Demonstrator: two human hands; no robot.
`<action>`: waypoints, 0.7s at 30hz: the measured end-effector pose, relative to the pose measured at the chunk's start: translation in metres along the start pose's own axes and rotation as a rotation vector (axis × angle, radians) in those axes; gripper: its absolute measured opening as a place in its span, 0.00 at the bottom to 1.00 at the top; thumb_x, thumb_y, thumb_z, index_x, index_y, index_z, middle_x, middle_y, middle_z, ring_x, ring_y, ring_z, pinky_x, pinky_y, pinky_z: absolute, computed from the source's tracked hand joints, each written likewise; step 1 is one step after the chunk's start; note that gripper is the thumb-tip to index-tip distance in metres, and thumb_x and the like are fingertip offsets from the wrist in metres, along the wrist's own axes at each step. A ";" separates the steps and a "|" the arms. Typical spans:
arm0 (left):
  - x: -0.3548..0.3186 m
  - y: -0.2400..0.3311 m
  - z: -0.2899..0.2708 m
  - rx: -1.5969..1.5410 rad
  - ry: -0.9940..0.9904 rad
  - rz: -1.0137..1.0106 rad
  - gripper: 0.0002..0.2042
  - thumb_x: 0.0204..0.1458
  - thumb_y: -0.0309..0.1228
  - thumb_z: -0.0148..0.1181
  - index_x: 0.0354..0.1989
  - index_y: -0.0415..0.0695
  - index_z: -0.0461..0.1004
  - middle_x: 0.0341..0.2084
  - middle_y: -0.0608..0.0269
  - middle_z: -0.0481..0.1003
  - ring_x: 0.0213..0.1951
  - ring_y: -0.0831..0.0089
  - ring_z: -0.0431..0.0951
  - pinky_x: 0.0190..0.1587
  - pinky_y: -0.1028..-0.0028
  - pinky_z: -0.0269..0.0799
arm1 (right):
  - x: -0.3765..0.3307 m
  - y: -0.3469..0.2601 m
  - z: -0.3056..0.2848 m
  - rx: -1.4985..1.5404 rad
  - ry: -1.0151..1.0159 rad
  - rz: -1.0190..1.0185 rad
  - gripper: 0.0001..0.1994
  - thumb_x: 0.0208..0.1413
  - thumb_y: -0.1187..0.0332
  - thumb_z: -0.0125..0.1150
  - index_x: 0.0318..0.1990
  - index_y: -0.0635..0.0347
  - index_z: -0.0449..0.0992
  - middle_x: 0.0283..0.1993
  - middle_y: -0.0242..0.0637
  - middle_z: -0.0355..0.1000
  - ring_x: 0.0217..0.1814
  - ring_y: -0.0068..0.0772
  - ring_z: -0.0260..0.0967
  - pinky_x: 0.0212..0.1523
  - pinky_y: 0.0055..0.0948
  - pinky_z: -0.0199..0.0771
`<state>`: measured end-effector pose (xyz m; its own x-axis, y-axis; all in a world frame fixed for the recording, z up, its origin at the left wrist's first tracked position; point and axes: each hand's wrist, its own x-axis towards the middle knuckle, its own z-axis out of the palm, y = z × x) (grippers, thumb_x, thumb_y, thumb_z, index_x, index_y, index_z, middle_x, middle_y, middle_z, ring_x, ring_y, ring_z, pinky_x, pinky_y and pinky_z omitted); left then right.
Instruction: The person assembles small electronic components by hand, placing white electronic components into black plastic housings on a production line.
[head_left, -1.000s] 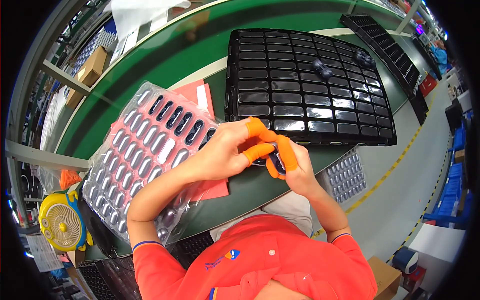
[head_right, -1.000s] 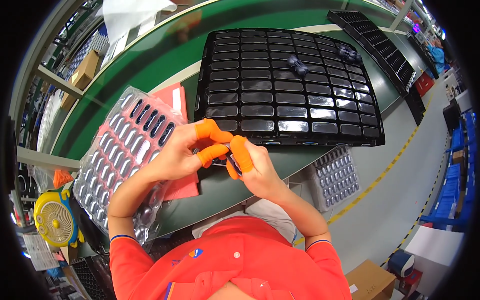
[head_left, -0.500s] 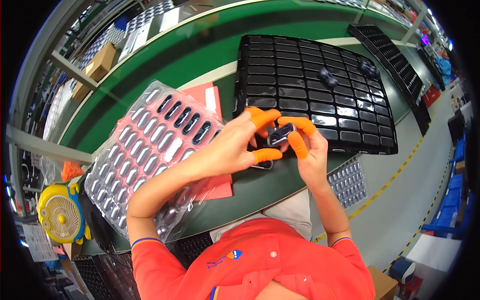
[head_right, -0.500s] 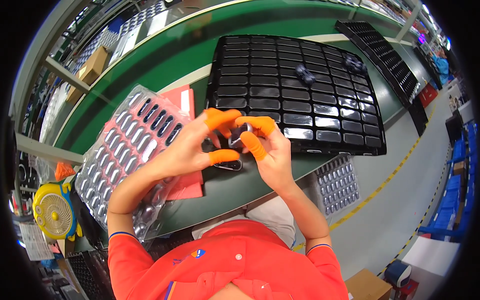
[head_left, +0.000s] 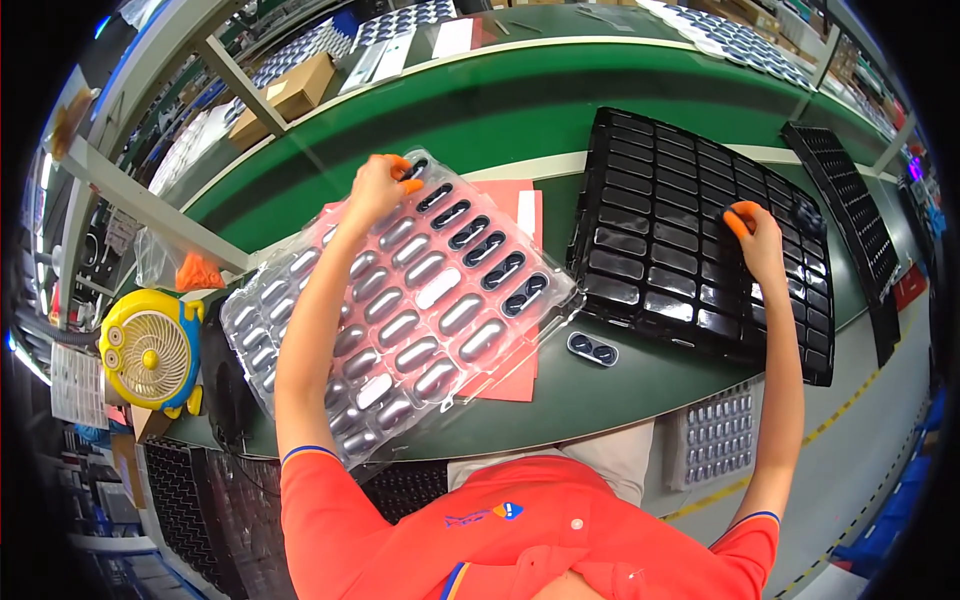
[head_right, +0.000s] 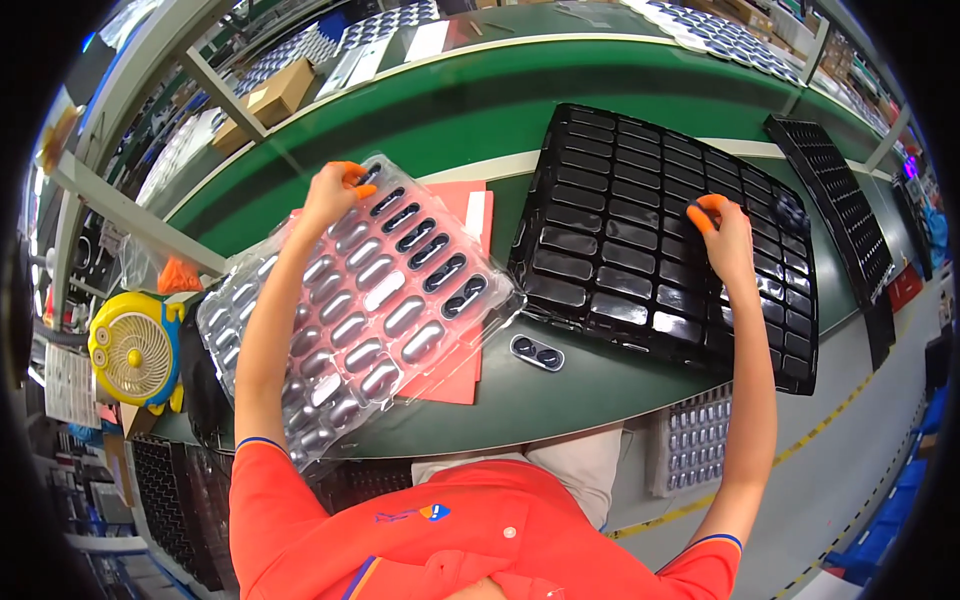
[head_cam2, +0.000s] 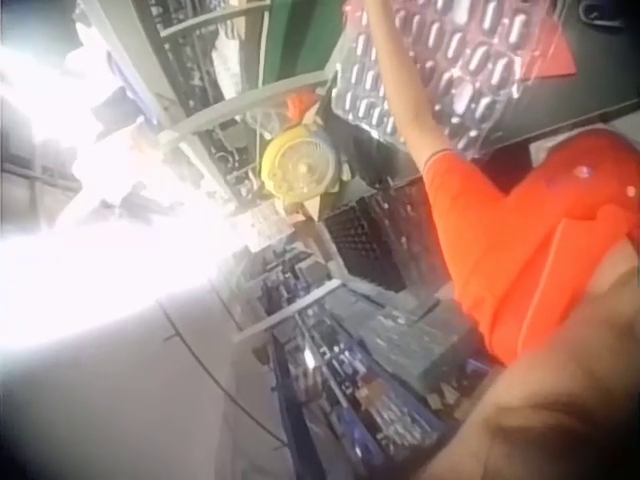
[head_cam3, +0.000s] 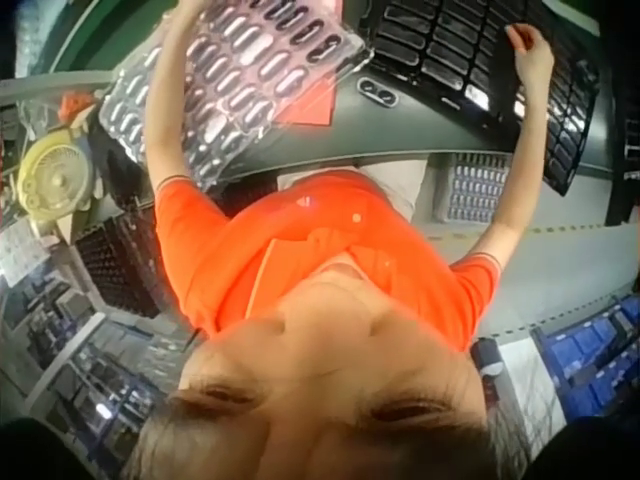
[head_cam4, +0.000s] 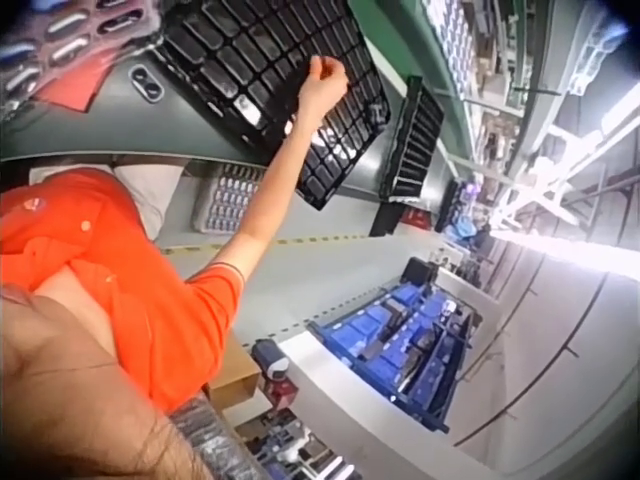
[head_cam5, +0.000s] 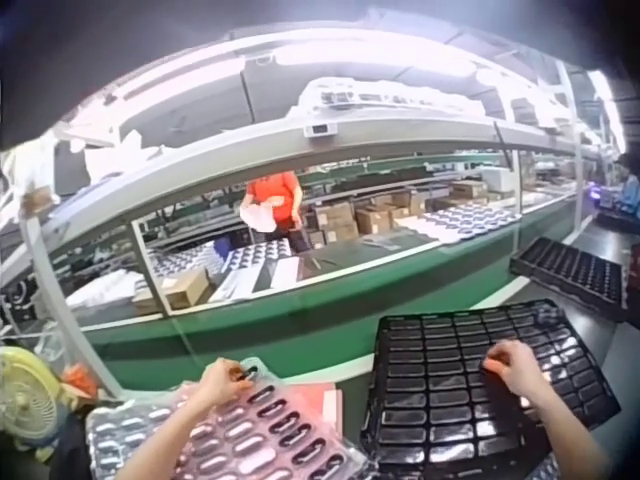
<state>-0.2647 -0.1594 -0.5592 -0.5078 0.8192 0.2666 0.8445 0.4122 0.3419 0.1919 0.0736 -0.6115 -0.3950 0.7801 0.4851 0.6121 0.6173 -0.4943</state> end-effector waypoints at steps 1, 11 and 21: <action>0.002 -0.003 0.002 -0.037 -0.046 -0.015 0.15 0.39 0.31 0.65 0.35 0.37 0.76 0.29 0.50 0.75 0.32 0.57 0.76 0.36 0.68 0.70 | 0.001 -0.002 0.000 0.050 -0.062 -0.004 0.09 0.48 0.71 0.60 0.35 0.66 0.70 0.34 0.46 0.71 0.29 0.44 0.69 0.35 0.34 0.68; 0.048 -0.016 0.024 0.138 -0.153 0.056 0.12 0.38 0.30 0.64 0.32 0.39 0.77 0.31 0.49 0.76 0.37 0.58 0.76 0.39 0.65 0.71 | -0.016 -0.015 -0.018 0.009 -0.034 -0.147 0.09 0.44 0.75 0.61 0.33 0.65 0.69 0.34 0.45 0.69 0.37 0.47 0.66 0.39 0.33 0.66; 0.043 0.057 0.003 0.276 0.262 0.207 0.13 0.41 0.24 0.60 0.37 0.39 0.70 0.33 0.51 0.72 0.36 0.59 0.75 0.36 0.64 0.71 | 0.002 0.024 -0.021 -0.097 0.071 -0.330 0.13 0.41 0.75 0.64 0.32 0.65 0.64 0.31 0.42 0.66 0.31 0.44 0.66 0.30 0.34 0.66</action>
<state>-0.2378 -0.0997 -0.5309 -0.3193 0.7817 0.5357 0.9287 0.3705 0.0128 0.2203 0.0881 -0.6077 -0.5361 0.5291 0.6578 0.5227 0.8199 -0.2335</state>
